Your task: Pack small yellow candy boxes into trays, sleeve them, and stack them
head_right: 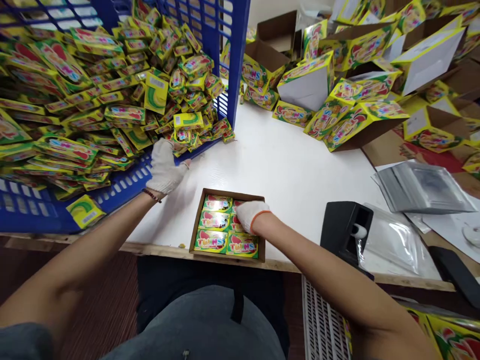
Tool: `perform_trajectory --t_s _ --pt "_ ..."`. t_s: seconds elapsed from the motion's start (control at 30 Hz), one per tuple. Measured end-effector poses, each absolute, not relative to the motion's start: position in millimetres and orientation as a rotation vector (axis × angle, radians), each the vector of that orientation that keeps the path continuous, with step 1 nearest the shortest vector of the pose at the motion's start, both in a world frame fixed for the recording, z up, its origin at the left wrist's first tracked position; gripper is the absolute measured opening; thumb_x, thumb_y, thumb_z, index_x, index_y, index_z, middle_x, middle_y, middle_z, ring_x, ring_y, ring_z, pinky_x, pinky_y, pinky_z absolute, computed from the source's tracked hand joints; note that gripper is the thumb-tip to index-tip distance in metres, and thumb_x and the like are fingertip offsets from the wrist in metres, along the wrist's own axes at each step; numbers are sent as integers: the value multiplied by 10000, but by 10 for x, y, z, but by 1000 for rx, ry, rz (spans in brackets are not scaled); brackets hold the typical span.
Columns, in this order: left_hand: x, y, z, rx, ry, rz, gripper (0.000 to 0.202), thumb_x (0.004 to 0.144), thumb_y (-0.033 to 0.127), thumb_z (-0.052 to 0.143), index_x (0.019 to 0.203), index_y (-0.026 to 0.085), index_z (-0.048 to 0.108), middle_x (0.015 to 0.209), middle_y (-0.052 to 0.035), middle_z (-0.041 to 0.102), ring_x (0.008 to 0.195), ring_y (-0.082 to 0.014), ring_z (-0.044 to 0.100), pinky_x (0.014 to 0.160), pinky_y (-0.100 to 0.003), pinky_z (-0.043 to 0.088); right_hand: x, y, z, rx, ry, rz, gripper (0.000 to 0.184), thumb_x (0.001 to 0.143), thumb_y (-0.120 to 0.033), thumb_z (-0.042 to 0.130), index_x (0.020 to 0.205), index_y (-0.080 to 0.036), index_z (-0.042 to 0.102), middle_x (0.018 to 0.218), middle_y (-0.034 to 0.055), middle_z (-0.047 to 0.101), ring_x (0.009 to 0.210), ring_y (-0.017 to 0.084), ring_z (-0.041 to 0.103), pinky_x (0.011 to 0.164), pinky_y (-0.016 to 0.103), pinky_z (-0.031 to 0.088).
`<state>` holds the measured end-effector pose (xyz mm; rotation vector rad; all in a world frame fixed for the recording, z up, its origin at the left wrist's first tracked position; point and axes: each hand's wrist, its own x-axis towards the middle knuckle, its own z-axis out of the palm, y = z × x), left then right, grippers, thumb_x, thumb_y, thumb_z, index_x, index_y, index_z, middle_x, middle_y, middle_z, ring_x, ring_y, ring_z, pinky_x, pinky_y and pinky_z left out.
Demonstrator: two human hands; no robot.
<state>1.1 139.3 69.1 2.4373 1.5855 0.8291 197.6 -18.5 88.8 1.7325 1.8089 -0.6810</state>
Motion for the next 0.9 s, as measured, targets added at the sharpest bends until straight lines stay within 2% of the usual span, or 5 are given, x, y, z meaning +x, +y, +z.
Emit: perform_trajectory --t_s 0.2,0.47,0.63,0.73,0.9 --pt "127 2046 900 2490 1672 760 564 812 395 704 1270 157 479 1319 -120 491 1248 -277 419 1083 -434 367 1951 -318 655 1848 1885 -633 400 917 -162 511 1313 -163 565 1206 204 641 975 288 702 743 366 532" --pt "378 2359 1130 2497 1698 453 301 782 262 685 1038 119 618 1082 -173 625 1084 -375 589 906 -477 459 2085 -223 855 1986 2114 -807 156 875 -205 538 976 -204 656 990 56 664 861 167 622 704 243 436" --pt "470 1867 1143 2467 1543 654 223 893 258 574 1090 154 587 1054 -88 639 1037 -244 609 906 -366 474 2239 -103 1099 2575 2404 -832 196 864 -211 508 1030 -183 608 1000 70 651 868 171 604 787 293 473" --pt "571 1288 1089 2158 1141 831 310 865 382 638 1071 161 565 973 -48 655 874 -188 614 781 -319 506 2274 -1 1166 2905 2355 -1249 347 864 -315 531 1174 -162 564 1016 79 650 745 153 603 676 303 503" --pt "475 597 940 1851 700 719 372 851 462 623 1065 163 568 896 -31 655 779 -166 597 715 -307 490 2344 7 1247 2605 2602 -1395 300 858 -272 503 1100 -159 639 990 54 699 880 183 625 797 326 517"
